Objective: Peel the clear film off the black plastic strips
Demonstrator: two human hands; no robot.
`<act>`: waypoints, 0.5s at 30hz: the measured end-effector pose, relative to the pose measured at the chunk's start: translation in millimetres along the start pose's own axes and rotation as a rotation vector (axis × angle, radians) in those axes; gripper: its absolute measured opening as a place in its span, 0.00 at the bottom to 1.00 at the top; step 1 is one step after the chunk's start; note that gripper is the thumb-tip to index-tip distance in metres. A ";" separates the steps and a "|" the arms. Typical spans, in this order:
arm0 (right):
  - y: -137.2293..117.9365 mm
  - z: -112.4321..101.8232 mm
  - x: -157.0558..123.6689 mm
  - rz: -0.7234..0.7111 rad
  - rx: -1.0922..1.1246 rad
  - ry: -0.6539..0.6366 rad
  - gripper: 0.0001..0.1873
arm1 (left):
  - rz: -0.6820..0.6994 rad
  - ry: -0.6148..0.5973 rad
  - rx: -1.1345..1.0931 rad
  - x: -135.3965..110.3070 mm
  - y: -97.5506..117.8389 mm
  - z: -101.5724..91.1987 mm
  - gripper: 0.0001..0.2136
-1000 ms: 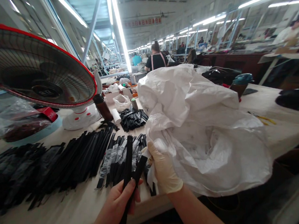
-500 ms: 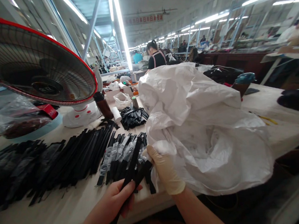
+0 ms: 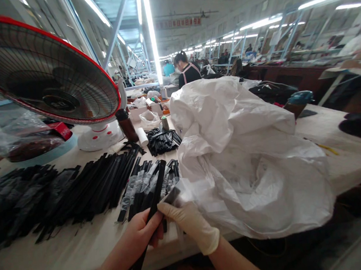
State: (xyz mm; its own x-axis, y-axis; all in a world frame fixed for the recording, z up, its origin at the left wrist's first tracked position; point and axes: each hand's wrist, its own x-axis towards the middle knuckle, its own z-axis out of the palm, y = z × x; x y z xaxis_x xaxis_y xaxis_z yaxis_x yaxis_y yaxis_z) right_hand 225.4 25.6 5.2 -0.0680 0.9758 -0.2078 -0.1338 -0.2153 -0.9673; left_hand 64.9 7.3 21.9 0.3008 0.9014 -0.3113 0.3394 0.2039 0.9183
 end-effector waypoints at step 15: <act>-5.1 12.6 -4.4 -0.105 0.441 0.053 0.19 | 0.122 0.344 0.142 -18.5 -2.5 -4.9 0.13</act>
State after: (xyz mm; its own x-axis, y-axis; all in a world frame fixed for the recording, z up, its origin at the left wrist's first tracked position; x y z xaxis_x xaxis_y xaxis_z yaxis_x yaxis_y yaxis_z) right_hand 213.9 22.0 12.9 0.0174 0.9913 -0.1301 -0.5462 -0.0996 -0.8317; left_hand 54.2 -8.1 26.6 0.0385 0.9961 -0.0795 0.4471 0.0540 0.8928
